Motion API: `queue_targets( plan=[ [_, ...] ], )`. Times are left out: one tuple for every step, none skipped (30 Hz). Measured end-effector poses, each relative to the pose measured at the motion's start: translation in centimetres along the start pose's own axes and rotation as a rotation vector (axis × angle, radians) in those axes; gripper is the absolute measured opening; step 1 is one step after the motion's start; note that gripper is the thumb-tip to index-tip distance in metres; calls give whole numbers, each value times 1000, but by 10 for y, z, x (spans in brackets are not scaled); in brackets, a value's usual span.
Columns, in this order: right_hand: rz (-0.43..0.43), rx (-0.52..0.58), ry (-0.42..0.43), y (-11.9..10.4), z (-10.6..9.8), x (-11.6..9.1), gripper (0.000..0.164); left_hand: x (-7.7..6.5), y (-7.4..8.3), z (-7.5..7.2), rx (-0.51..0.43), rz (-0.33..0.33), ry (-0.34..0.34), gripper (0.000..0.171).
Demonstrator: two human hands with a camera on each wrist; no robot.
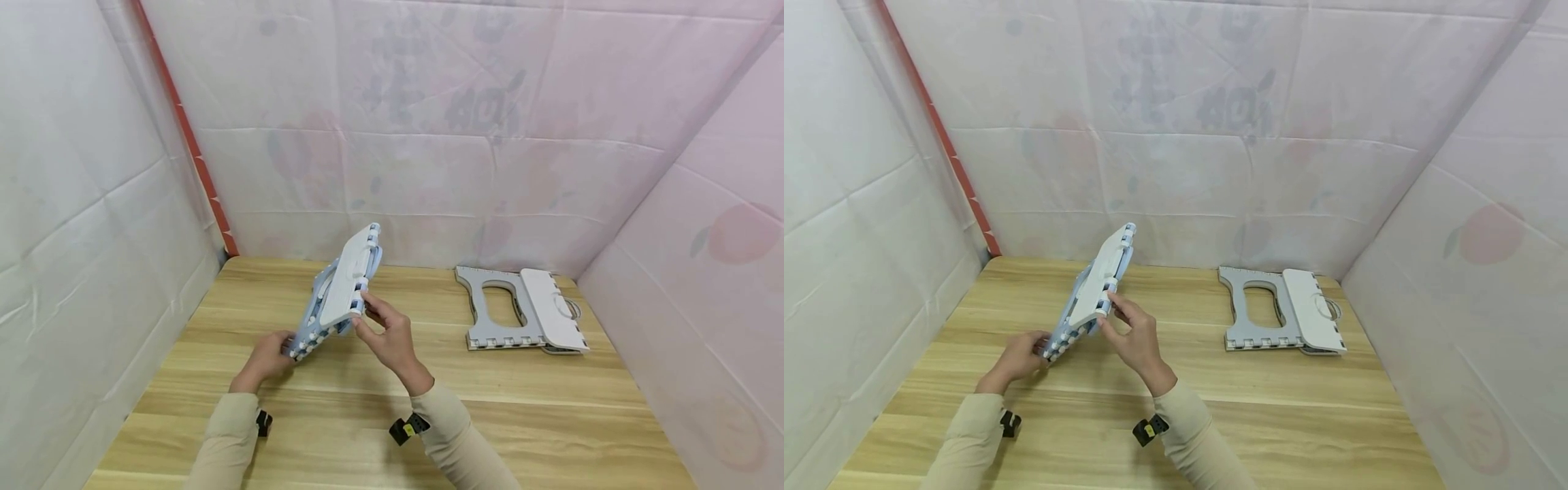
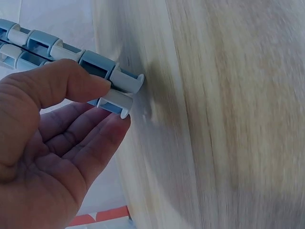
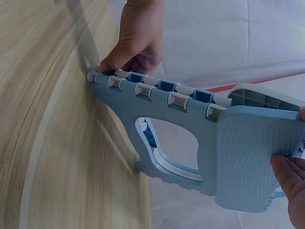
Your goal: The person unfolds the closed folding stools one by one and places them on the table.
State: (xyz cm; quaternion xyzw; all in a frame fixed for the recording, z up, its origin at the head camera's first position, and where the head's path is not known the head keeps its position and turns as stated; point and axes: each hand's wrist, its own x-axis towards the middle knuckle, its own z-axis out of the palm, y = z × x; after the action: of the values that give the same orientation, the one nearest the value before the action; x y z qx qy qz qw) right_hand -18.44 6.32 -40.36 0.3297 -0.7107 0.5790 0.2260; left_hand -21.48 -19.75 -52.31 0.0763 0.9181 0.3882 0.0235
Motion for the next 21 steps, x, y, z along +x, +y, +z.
queue_targets(
  plan=[
    [3, 6, 3, 0, 0, 0, 43, 0, 1, 1, -2, 3, -1, 55],
    [3, 12, 8, 0, -1, 1, 44, 0, 1, 2, -2, 3, -3, 55],
    [3, 18, 15, 0, -1, 1, 44, 1, 2, 2, -2, 1, -5, 54],
    [3, 23, 22, 0, -1, 1, 44, 1, 2, 3, -3, 1, -7, 54],
    [3, 29, 31, 0, -1, 2, 44, 2, 3, 4, -8, -2, -10, 54],
    [2, 33, 39, 0, -2, 2, 44, 2, 4, 5, -14, -4, -12, 54],
    [1, 35, 46, 0, -2, 3, 44, 2, 5, 5, -23, -8, -13, 54],
    [0, 36, 52, 0, -1, 3, 44, 3, 6, 6, -32, -2, -17, 54],
    [-1, 39, 57, -1, -1, 4, 44, 3, 7, 6, -41, 2, -19, 54],
    [-1, 41, 61, -1, -1, 4, 44, 3, 7, 7, -52, 4, -21, 54],
    [1, 44, 63, -1, -1, 5, 44, 3, 8, 7, -63, 6, -21, 54],
    [2, 46, 63, -1, -1, 5, 44, 3, 9, 8, -73, 9, -22, 54],
    [5, 49, 63, -2, -1, 5, 44, 3, 9, 9, -82, 12, -24, 54],
    [7, 52, 63, -2, 0, 6, 44, 3, 10, 9, -92, 15, -26, 54],
    [8, 53, 64, -2, 0, 6, 44, 3, 10, 10, -100, 12, -26, 54],
    [8, 54, 63, -3, 0, 6, 44, 3, 10, 11, -110, 9, -27, 54],
    [7, 53, 62, -3, 0, 6, 44, 3, 10, 12, -115, 15, -29, 53],
    [2, 49, 61, -3, 0, 7, 44, 2, 11, 12, -121, 21, -33, 53],
    [-2, 44, 59, -4, 0, 7, 43, 2, 11, 13, -126, 23, -35, 52],
    [-6, 39, 56, -4, 1, 8, 43, 2, 11, 13, -132, 23, -37, 52],
    [-11, 32, 53, -4, 1, 9, 43, 2, 11, 13, -137, 23, -40, 51]
  ],
)
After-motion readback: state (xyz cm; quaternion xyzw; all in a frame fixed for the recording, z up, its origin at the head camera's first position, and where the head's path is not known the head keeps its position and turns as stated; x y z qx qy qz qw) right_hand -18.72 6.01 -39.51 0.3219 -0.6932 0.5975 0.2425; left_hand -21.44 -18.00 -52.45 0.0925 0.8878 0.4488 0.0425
